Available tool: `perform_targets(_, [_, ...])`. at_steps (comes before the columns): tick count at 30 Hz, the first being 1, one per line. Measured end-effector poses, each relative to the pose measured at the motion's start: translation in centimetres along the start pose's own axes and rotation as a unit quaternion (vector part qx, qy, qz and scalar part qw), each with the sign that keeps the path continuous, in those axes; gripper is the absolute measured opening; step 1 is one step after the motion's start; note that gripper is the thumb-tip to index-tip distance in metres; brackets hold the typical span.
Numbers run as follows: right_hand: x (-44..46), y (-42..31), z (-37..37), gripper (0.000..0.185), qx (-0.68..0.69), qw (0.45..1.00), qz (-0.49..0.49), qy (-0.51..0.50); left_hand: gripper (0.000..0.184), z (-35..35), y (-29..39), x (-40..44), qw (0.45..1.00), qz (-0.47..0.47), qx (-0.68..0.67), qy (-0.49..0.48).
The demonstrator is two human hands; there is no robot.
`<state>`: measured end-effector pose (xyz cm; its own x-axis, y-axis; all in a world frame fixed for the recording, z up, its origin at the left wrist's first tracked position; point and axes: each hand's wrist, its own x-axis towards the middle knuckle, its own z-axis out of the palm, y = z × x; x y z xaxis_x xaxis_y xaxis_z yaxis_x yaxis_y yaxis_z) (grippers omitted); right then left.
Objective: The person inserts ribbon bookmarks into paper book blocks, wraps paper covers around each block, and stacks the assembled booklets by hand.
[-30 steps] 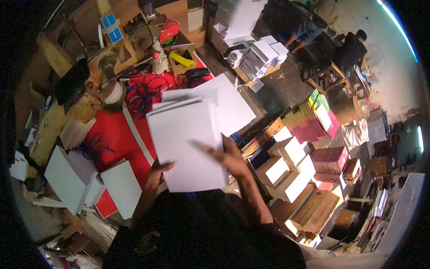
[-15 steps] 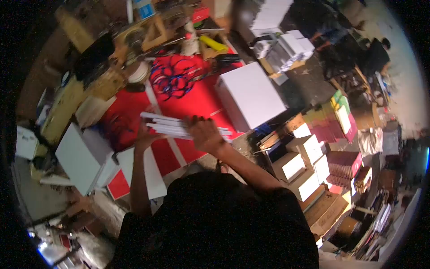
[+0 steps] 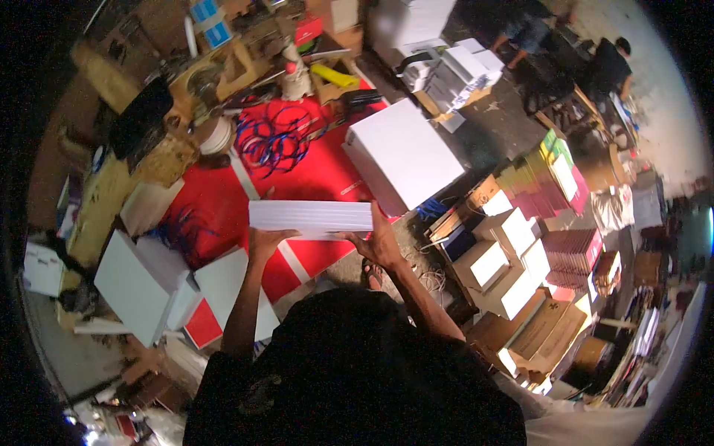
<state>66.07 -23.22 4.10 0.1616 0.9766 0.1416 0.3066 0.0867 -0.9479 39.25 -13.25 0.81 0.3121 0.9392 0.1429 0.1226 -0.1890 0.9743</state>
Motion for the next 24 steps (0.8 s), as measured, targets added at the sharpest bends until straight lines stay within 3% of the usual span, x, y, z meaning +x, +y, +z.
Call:
perform_targets(1, [0.2, 0.4, -0.4, 0.094, -0.052, 0.998, -0.029, -0.022, 0.060, 0.1, -2.8, 0.3, 1.000, 0.000, 0.022, 0.016])
perform_targets(2, [0.3, 1.3, -0.6, 0.087, -0.105, 0.992, -0.057, -0.043, 0.058, -0.1, -1.4, 0.6, 0.999, 0.001, 0.043, 0.032])
perform_targets(3, [0.4, 2.4, 0.0, 0.069, -0.113, 0.990, -0.081, 0.009, 0.057, -0.2, 0.0, 0.9, 0.997, 0.002, 0.064, 0.048])
perform_targets(4, [0.0, 1.1, -0.3, 0.069, -0.119, 0.990, -0.079, 0.021, 0.068, -1.7, -1.0, 0.5, 0.990, 0.004, 0.137, 0.037])
perform_targets(6, [0.5, -5.2, -1.9, 0.062, -0.131, 0.987, -0.093, -0.004, 0.060, -2.8, -1.0, 0.2, 0.993, 0.098, 0.003, 0.069])
perform_targets(7, [0.4, -7.8, -2.7, 0.063, -0.121, 0.985, -0.124, -0.016, 0.056, -3.4, 1.4, 0.3, 0.985, 0.145, 0.050, 0.080])
perform_targets(9, [0.0, -9.9, -3.0, 0.061, -0.089, 0.983, -0.162, 0.005, 0.048, -4.4, 4.6, 0.0, 0.977, 0.117, -0.153, 0.086])
perform_targets(11, [0.6, -10.5, -2.9, 0.059, -0.078, 0.977, -0.198, 0.028, 0.044, -4.7, 3.7, 0.1, 0.915, 0.040, -0.394, 0.074])
perform_targets(12, [0.9, -10.1, -3.3, 0.059, 0.120, 0.987, 0.093, -0.052, 0.051, -4.1, 1.3, -0.1, 0.963, 0.040, -0.258, 0.072])
perform_targets(14, [-0.9, -2.9, -0.3, 0.061, 0.001, 0.998, 0.041, -0.045, 0.062, -3.2, -3.0, -1.7, 0.997, 0.039, -0.005, 0.066])
perform_targets(16, [-1.1, 1.2, 1.4, 0.064, -0.108, 0.993, -0.032, -0.017, 0.069, -2.8, -5.4, -2.2, 0.979, 0.057, 0.185, 0.063])
perform_targets(18, [-0.1, 0.9, 0.6, 0.065, -0.109, 0.993, -0.037, -0.028, 0.068, -4.0, -8.1, -3.5, 0.991, 0.038, 0.128, -0.006])
perform_targets(19, [-0.8, 0.7, 1.2, 0.066, -0.099, 0.994, -0.033, -0.043, 0.068, -4.5, -8.1, -4.8, 0.980, -0.101, -0.166, 0.046])
perform_targets(22, [-2.8, 1.1, 0.6, 0.059, -0.129, 0.991, -0.033, -0.014, 0.053, -3.0, -0.8, -2.7, 0.998, -0.009, -0.045, 0.052])
perform_targets(24, [-3.0, -5.0, -1.3, 0.049, -0.065, 0.996, -0.055, 0.013, 0.035, -2.8, 1.1, -1.9, 0.991, 0.126, 0.002, 0.049])
